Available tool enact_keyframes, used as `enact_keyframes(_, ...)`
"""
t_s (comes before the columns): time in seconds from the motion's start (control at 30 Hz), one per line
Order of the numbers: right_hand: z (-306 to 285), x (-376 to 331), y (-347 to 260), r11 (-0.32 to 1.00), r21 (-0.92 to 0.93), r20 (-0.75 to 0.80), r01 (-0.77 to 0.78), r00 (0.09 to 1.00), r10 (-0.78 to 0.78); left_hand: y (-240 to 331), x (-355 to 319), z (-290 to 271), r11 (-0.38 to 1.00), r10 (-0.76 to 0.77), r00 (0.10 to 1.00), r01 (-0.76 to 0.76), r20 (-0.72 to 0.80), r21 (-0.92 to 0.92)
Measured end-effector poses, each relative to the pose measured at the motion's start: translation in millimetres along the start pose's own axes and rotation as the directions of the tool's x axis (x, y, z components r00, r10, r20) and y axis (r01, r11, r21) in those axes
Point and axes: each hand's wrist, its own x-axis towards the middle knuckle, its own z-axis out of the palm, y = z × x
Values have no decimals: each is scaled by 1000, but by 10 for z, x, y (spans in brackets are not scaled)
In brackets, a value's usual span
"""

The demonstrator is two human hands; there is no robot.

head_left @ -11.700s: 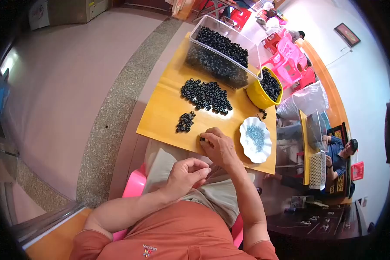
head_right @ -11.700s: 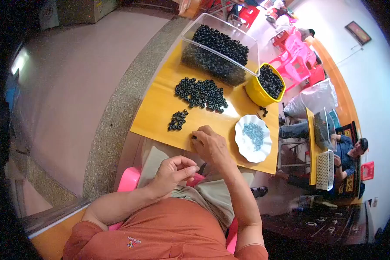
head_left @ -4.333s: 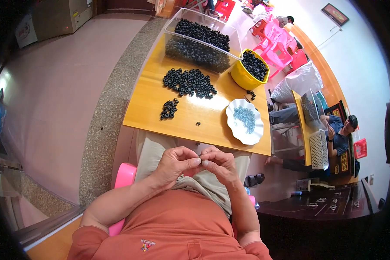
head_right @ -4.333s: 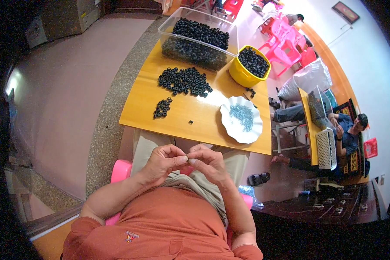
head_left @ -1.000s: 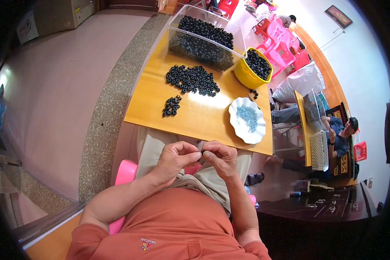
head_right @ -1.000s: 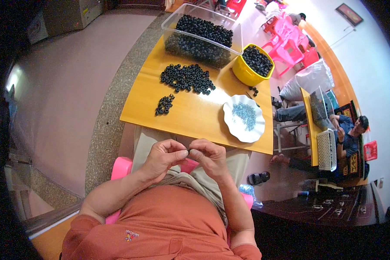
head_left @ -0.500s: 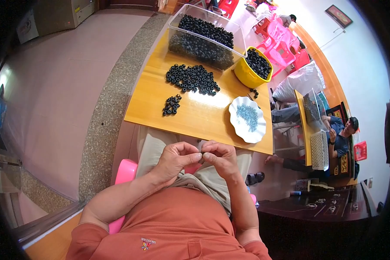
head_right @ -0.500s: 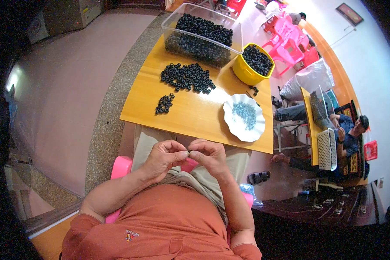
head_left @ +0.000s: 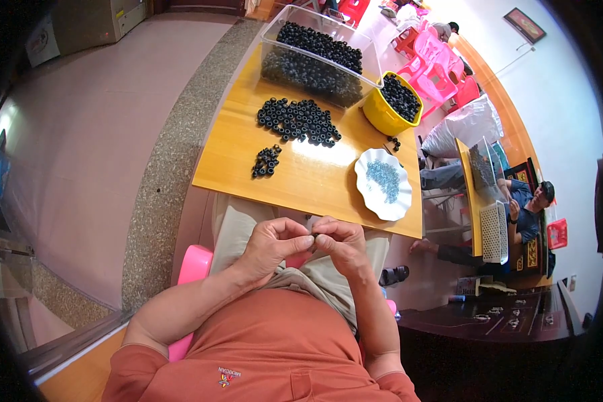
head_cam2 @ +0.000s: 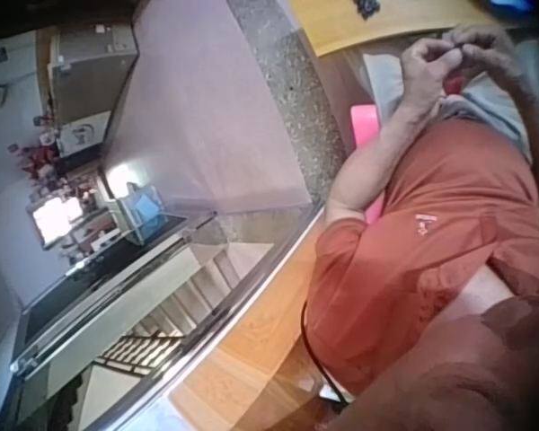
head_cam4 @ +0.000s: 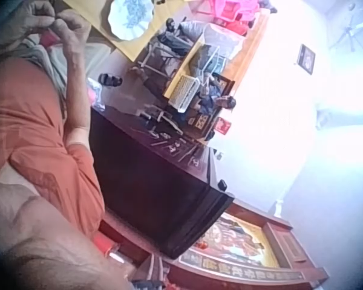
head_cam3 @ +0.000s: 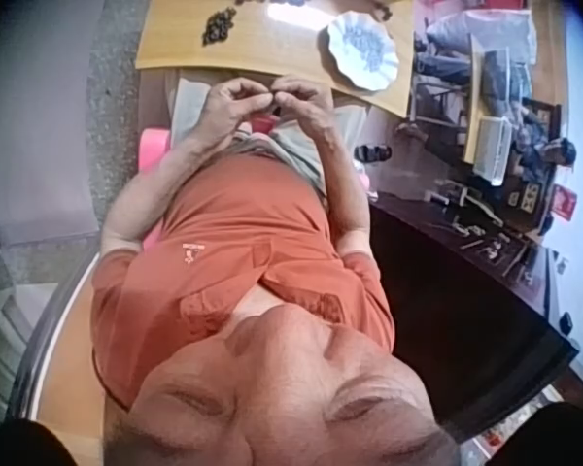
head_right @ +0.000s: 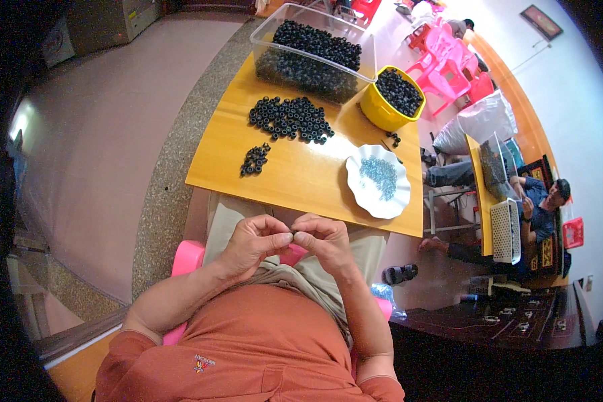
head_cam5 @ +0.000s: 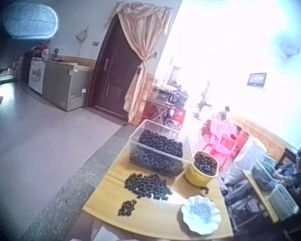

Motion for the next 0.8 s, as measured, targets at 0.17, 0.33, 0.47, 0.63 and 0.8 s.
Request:
enact_keyframes(0.17,7,-10,55,998,42,-27,39,999,-38,2,-1,11,1000,9,1000,-9,1,-19)
enact_keyframes(0.33,40,-14,102,987,159,-45,36,999,-29,19,2,5,999,-7,1000,7,6,-33)
enact_keyframes(0.47,60,-21,130,986,157,-66,50,997,-40,21,-5,9,1000,6,1000,-6,7,-29)
enact_keyframes(0.63,64,-49,135,973,-128,-72,194,976,-204,13,-6,10,1000,15,1000,-15,1,-23)
enact_keyframes(0.8,78,-77,77,815,-461,24,352,923,-384,-19,6,-25,1000,-14,1000,14,-4,2)
